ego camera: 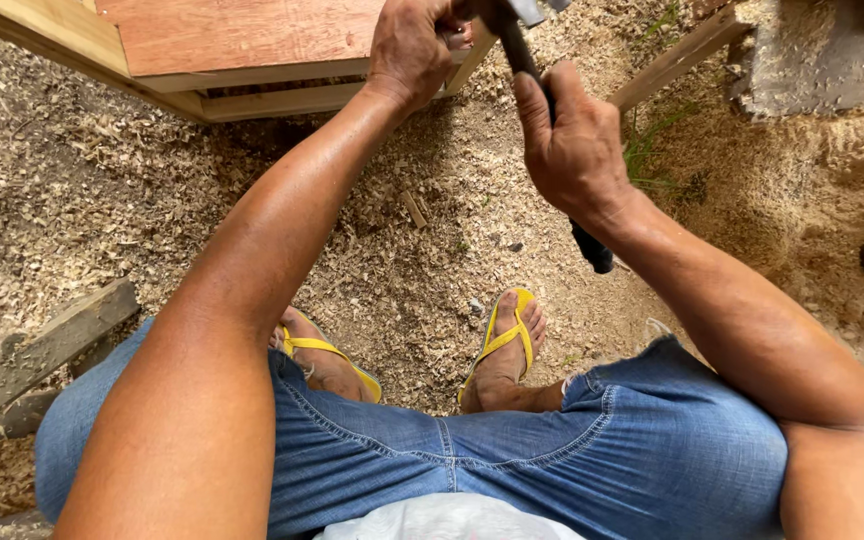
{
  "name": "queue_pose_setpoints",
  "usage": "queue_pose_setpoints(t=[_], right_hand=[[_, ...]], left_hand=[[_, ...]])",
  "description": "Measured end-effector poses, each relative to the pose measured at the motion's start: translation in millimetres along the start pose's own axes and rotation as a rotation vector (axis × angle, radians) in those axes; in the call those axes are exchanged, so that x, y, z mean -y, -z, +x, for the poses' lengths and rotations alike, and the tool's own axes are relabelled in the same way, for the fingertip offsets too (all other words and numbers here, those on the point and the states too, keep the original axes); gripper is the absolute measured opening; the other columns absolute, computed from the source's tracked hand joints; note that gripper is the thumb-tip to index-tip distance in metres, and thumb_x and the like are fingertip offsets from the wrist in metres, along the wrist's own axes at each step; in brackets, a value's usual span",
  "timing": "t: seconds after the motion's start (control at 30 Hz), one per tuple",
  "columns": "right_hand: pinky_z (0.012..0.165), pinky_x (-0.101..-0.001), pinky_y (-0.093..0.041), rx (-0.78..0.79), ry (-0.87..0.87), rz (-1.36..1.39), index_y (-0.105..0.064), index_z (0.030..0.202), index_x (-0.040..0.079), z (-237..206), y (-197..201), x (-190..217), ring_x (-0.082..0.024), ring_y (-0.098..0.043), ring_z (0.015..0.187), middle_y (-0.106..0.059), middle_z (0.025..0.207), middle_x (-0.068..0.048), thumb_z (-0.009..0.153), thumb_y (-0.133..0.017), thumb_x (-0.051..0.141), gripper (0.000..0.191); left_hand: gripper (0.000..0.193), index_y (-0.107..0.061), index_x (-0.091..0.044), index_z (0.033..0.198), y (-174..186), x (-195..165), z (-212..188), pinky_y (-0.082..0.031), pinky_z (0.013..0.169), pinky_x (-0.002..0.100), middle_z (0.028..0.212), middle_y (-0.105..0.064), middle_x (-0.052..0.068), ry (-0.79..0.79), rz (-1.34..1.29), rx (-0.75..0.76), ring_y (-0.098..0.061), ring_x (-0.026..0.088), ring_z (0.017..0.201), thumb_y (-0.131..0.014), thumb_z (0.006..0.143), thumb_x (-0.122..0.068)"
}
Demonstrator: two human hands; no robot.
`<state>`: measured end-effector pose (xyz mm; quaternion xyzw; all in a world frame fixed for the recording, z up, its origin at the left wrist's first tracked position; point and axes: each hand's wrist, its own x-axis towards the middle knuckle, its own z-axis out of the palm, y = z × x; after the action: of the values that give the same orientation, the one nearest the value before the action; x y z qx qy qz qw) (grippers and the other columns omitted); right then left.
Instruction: The person sits on the ground beside a wooden furniture frame and hammers nails along its edge, taking nails one at a time from a magnetized holder on the panel and driving them into the wood with a claw hammer. Earlier they use a hand saw to trim a protruding wooden piece before resuming hammering.
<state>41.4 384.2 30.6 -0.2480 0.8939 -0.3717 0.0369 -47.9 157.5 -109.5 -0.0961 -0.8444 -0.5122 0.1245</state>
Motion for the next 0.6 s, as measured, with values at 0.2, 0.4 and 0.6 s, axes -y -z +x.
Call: queue_pose_setpoints(t=[0.2, 0.4, 0.6], right_hand=[[0.033, -0.0276, -0.04, -0.002, 0.03, 0.015, -0.043, 0.1, 0.011, 3, -4, 1, -0.01, -0.046, 0.046, -0.049, 0.064, -0.001, 0.121, -0.04, 0.037, 0.034], [0.028, -0.0286, -0.038, 0.075, -0.087, -0.013, -0.042, 0.097, 0.012, 2, -4, 4, -0.01, -0.045, 0.041, -0.048, 0.06, -0.001, 0.118, -0.04, 0.038, 0.033], [0.026, -0.0281, -0.035, 0.086, -0.084, 0.015, -0.042, 0.097, 0.012, 5, -5, -2, -0.009, -0.041, 0.041, -0.048, 0.062, 0.001, 0.118, -0.039, 0.037, 0.033]], left_hand=[[0.009, -0.07, -0.014, 0.093, 1, -2, -1, -0.061, 0.061, 0.028, 0.089, -0.074, 0.003, 0.02, -0.068, -0.023, -0.075, 0.009, 0.077, -0.068, 0.102, -0.016], [0.023, -0.067, -0.011, 0.078, 0, 3, 0, -0.059, 0.062, 0.035, 0.073, -0.071, 0.006, 0.045, 0.162, 0.017, -0.067, 0.016, 0.067, -0.062, 0.1, -0.007], [0.027, -0.061, -0.009, 0.078, -8, 14, 1, -0.066, 0.06, 0.026, 0.082, -0.07, 0.004, -0.035, -0.01, -0.067, -0.073, 0.007, 0.076, -0.059, 0.105, -0.008]])
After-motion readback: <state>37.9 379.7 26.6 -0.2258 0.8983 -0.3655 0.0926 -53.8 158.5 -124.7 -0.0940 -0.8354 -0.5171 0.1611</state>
